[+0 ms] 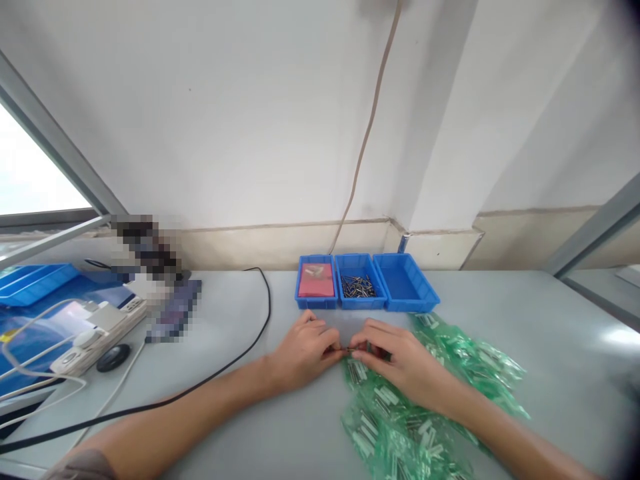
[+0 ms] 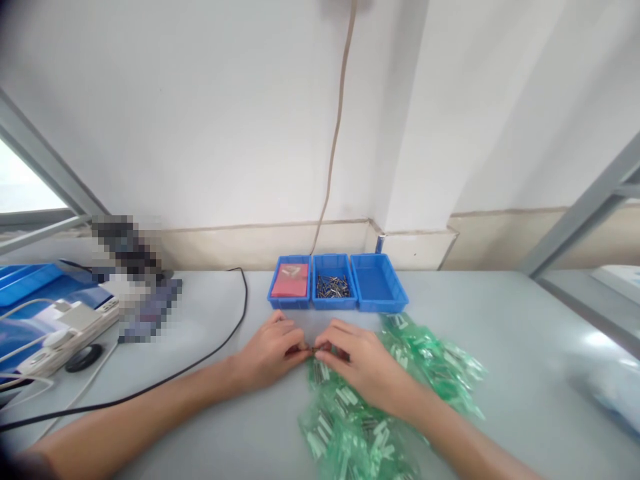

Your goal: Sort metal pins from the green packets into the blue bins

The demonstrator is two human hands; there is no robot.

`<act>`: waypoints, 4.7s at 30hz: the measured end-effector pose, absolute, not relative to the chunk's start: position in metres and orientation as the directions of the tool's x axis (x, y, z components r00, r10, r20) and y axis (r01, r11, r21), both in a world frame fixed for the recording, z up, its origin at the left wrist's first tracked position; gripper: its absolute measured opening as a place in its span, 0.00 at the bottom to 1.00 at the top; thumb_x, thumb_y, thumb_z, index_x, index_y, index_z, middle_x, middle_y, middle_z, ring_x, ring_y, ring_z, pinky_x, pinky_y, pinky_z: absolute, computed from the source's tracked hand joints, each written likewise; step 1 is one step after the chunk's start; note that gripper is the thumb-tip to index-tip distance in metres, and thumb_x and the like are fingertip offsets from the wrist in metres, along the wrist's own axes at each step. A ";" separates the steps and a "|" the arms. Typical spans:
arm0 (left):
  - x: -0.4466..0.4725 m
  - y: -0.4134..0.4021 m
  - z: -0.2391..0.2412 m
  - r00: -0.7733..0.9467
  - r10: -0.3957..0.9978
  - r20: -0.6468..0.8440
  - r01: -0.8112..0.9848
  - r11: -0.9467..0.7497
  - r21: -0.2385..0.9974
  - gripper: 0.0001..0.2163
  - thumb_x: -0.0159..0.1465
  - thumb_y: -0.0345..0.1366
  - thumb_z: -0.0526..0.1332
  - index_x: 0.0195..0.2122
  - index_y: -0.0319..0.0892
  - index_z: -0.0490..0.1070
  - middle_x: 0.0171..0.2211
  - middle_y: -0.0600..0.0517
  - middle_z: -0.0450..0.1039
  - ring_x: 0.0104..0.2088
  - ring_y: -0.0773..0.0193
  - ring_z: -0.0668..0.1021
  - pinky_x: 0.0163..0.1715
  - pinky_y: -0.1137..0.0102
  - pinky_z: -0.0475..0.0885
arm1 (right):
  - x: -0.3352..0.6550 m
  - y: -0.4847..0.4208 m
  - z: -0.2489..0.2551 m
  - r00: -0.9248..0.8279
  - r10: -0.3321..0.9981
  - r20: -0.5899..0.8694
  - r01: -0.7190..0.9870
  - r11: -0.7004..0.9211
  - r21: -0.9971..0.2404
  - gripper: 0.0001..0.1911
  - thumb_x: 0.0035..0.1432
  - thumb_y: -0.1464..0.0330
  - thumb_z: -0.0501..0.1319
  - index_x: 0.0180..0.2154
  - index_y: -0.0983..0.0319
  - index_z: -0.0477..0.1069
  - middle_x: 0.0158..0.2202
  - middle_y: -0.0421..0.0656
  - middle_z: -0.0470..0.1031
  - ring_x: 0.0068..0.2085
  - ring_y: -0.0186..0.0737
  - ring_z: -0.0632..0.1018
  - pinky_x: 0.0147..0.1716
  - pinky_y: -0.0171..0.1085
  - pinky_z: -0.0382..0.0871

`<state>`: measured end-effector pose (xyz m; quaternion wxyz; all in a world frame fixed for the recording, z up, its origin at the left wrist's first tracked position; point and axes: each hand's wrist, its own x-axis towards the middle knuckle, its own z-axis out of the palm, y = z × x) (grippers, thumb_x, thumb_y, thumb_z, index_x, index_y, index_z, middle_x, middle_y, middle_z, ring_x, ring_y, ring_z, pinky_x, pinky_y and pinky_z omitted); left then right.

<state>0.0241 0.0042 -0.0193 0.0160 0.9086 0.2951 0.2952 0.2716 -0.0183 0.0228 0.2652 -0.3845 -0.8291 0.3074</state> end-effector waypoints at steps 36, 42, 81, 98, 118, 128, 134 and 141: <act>0.013 0.004 0.011 0.744 0.589 0.315 0.495 -0.803 0.331 0.13 0.76 0.43 0.61 0.58 0.46 0.73 0.60 0.43 0.73 0.58 0.52 0.74 0.59 0.57 0.68 | 0.287 -0.007 0.023 0.096 0.981 0.171 0.061 0.165 -0.984 0.22 0.69 0.47 0.62 0.51 0.57 0.74 0.28 0.35 0.66 0.22 0.32 0.65 0.18 0.32 0.60; 0.014 0.004 0.009 0.737 0.598 0.314 0.501 -0.796 0.341 0.15 0.75 0.44 0.62 0.58 0.46 0.72 0.59 0.44 0.73 0.57 0.52 0.74 0.59 0.57 0.68 | 0.285 -0.010 0.020 0.060 0.985 0.164 0.090 0.158 -0.983 0.22 0.70 0.49 0.61 0.55 0.55 0.77 0.31 0.37 0.68 0.23 0.33 0.65 0.19 0.34 0.60; 0.013 0.005 0.009 0.735 0.617 0.280 0.506 -0.775 0.379 0.14 0.77 0.44 0.59 0.59 0.46 0.71 0.58 0.44 0.73 0.56 0.51 0.74 0.59 0.57 0.66 | 0.286 -0.011 0.014 -0.008 0.962 0.274 0.299 0.263 -0.917 0.18 0.74 0.50 0.57 0.45 0.56 0.75 0.34 0.42 0.77 0.27 0.38 0.72 0.26 0.37 0.69; 0.014 0.004 0.011 0.736 0.622 0.265 0.511 -0.769 0.385 0.13 0.76 0.43 0.60 0.58 0.46 0.71 0.58 0.45 0.74 0.56 0.52 0.73 0.59 0.58 0.67 | 0.287 -0.010 0.011 -0.025 0.964 0.264 0.260 0.261 -0.930 0.14 0.75 0.52 0.57 0.46 0.55 0.68 0.28 0.36 0.67 0.27 0.38 0.70 0.27 0.37 0.67; 0.013 0.005 0.011 0.738 0.619 0.268 0.507 -0.771 0.385 0.14 0.77 0.44 0.59 0.59 0.46 0.71 0.58 0.44 0.73 0.57 0.52 0.74 0.59 0.57 0.67 | 0.285 -0.013 0.010 -0.007 0.969 0.246 0.200 0.243 -0.949 0.12 0.74 0.52 0.59 0.45 0.53 0.65 0.27 0.34 0.64 0.26 0.38 0.68 0.25 0.36 0.66; 0.014 0.006 0.011 0.740 0.621 0.259 0.509 -0.768 0.388 0.13 0.76 0.43 0.60 0.58 0.46 0.72 0.58 0.45 0.74 0.56 0.52 0.74 0.59 0.57 0.67 | 0.285 -0.013 0.011 -0.022 0.966 0.258 0.240 0.256 -0.937 0.13 0.76 0.53 0.56 0.47 0.55 0.68 0.26 0.34 0.65 0.26 0.38 0.69 0.27 0.37 0.67; 0.013 0.006 0.010 0.741 0.618 0.263 0.509 -0.773 0.379 0.14 0.77 0.44 0.60 0.58 0.46 0.72 0.58 0.44 0.74 0.57 0.52 0.74 0.60 0.57 0.67 | 0.285 -0.012 0.010 -0.028 0.964 0.263 0.235 0.262 -0.936 0.14 0.76 0.52 0.55 0.48 0.55 0.69 0.27 0.35 0.67 0.26 0.38 0.70 0.27 0.37 0.67; 0.013 0.006 0.010 0.741 0.618 0.263 0.508 -0.771 0.384 0.14 0.77 0.43 0.60 0.59 0.45 0.72 0.58 0.44 0.73 0.57 0.52 0.73 0.59 0.57 0.67 | 0.285 -0.012 0.011 -0.020 0.966 0.259 0.263 0.255 -0.931 0.15 0.75 0.52 0.56 0.47 0.55 0.71 0.25 0.35 0.67 0.25 0.39 0.70 0.26 0.37 0.67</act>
